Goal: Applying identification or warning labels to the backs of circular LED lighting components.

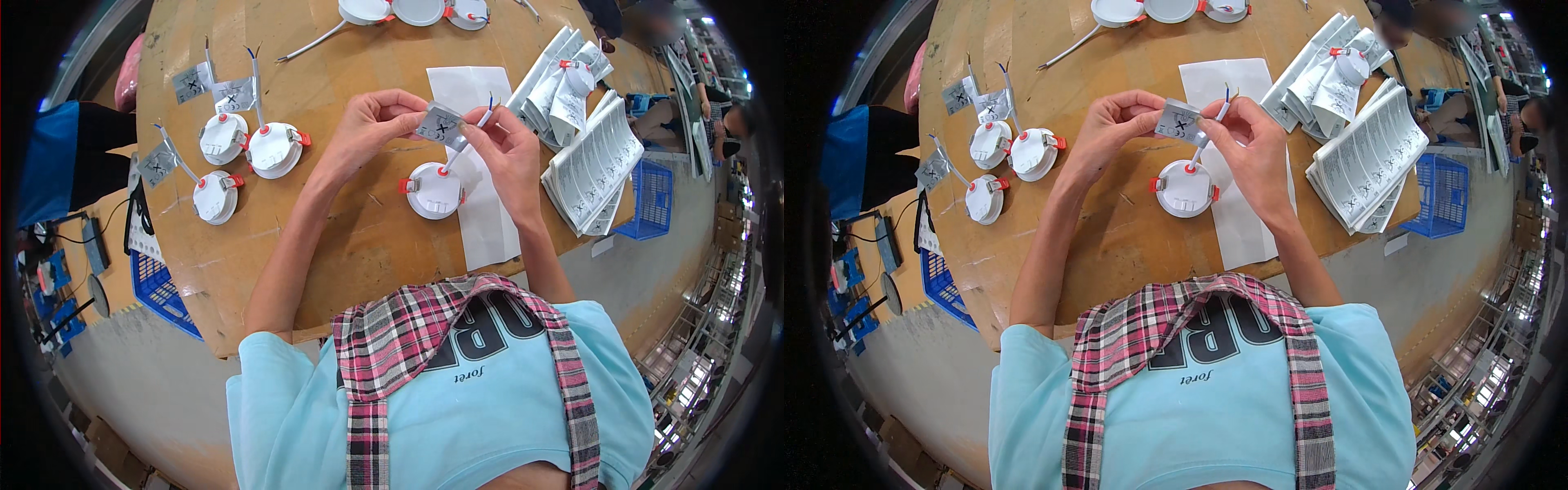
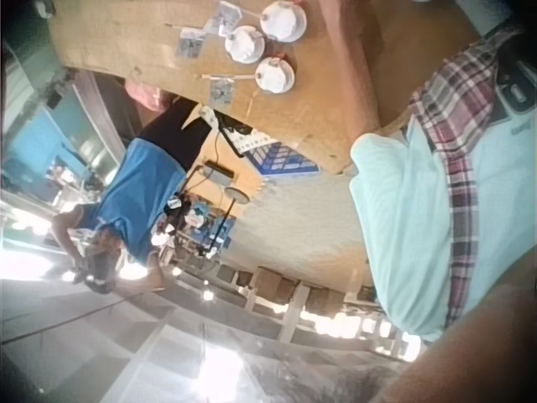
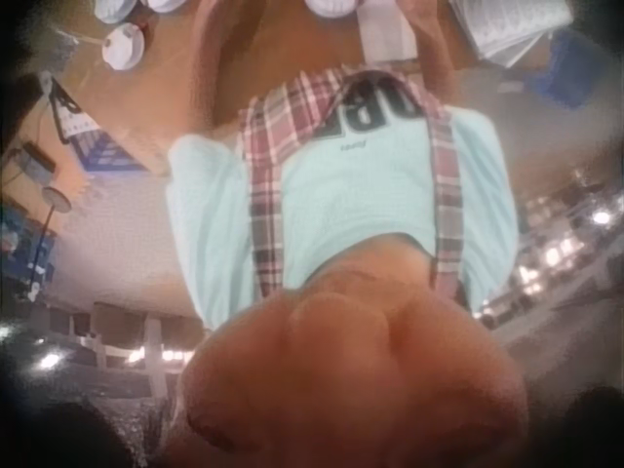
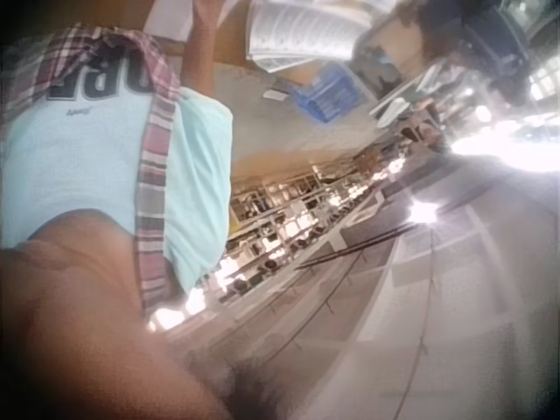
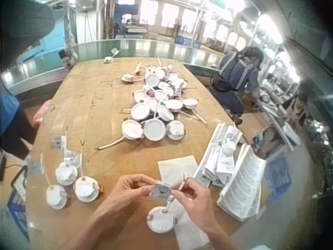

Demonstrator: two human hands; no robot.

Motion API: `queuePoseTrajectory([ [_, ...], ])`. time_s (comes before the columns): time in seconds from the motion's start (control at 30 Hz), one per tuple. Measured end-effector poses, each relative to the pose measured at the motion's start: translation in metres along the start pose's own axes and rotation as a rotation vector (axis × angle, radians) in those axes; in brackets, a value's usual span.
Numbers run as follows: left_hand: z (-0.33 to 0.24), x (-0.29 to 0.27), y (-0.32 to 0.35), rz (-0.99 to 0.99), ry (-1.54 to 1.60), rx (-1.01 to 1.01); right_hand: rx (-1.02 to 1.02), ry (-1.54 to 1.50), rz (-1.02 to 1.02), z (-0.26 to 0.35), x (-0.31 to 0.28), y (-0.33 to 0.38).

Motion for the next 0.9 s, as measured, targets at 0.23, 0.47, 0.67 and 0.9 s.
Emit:
queuePoseTrajectory([
  [0.23,0.0028,0.0002,-0.0002,-0.044,-0.031,0.052,0.006,-0.036,-0.010,0.0008,0.0008,0.0003],
  [0.47,0.0017,0.0017,0.0008,-0.054,-0.103,0.031,0.010,-0.026,-0.031,0.0001,-0.0002,-0.0004],
  [0.67,-0.0031,0.0057,0.0024,-0.057,-0.097,0.058,0.001,-0.009,-0.055,0.0007,-0.0008,-0.0003],
  [0.9,-0.0005,0.0057,0.0038,-0.033,-0.068,0.038,-0.026,-0.006,-0.033,-0.0007,0.0011,-0.0018],
])
Point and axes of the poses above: each hand's wrist, its own y-axis away from the middle knuckle, its own x-axis out of the palm, z = x × y, the point moved 8 cm from there along -y, towards the middle knuckle
